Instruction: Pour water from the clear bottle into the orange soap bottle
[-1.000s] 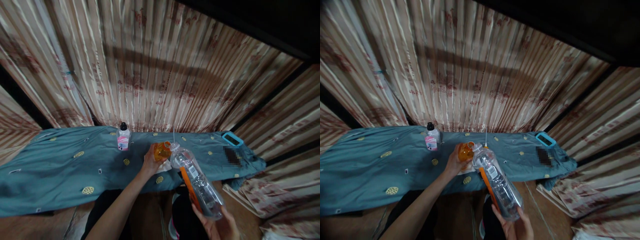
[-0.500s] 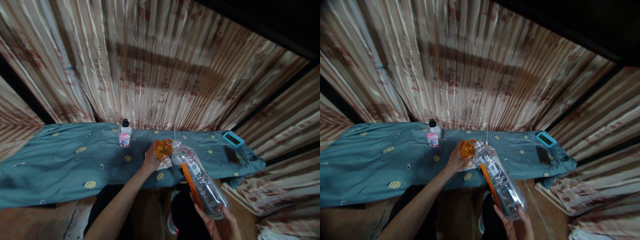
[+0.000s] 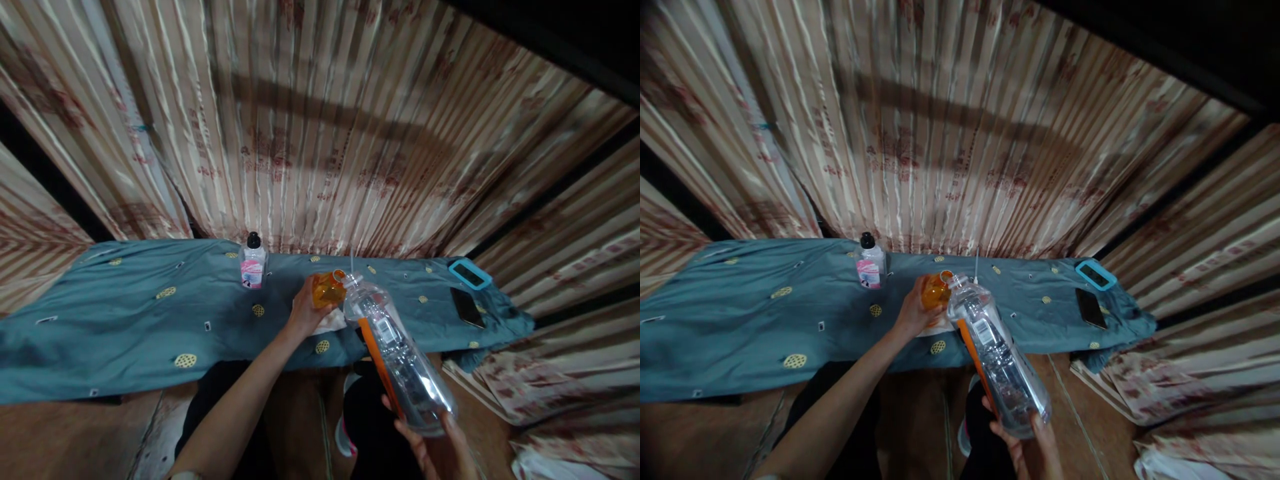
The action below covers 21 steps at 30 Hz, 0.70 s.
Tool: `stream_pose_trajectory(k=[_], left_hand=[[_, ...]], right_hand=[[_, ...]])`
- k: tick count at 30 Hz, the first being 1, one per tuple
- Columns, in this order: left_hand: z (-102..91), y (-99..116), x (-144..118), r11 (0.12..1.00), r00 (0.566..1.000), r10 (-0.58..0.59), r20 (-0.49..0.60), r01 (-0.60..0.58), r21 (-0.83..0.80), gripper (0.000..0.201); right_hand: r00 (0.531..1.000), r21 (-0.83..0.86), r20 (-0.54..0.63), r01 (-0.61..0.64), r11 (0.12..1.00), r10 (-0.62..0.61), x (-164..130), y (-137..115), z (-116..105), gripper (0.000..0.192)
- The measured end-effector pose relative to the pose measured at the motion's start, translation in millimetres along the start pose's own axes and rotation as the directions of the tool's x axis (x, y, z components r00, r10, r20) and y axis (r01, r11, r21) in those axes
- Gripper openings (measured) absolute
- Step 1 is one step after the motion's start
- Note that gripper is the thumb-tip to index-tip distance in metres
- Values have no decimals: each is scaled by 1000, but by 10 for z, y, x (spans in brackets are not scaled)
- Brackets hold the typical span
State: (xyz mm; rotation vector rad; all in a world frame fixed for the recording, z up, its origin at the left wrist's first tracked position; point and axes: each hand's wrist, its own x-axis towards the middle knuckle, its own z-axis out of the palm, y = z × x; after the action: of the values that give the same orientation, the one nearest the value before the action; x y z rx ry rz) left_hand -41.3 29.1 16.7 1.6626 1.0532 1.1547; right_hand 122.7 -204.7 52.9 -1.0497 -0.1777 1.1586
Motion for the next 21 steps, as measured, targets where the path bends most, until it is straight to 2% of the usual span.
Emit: stream_pose_trajectory(k=[9,16,21], left_hand=[[0,11,-4,999,1000,17,-10,-16,35,63],[24,-55,13,996,997,76,-17,-75,55,66],[30,-70,18,996,997,77,-24,-76,48,69]], right_hand=[[999,31,43,-5,999,3,-53,9,-44,42],[1000,7,-10,24,1000,-24,-97,-30,-36,36],[989,34,140,-45,998,40,-21,-47,-237,32]])
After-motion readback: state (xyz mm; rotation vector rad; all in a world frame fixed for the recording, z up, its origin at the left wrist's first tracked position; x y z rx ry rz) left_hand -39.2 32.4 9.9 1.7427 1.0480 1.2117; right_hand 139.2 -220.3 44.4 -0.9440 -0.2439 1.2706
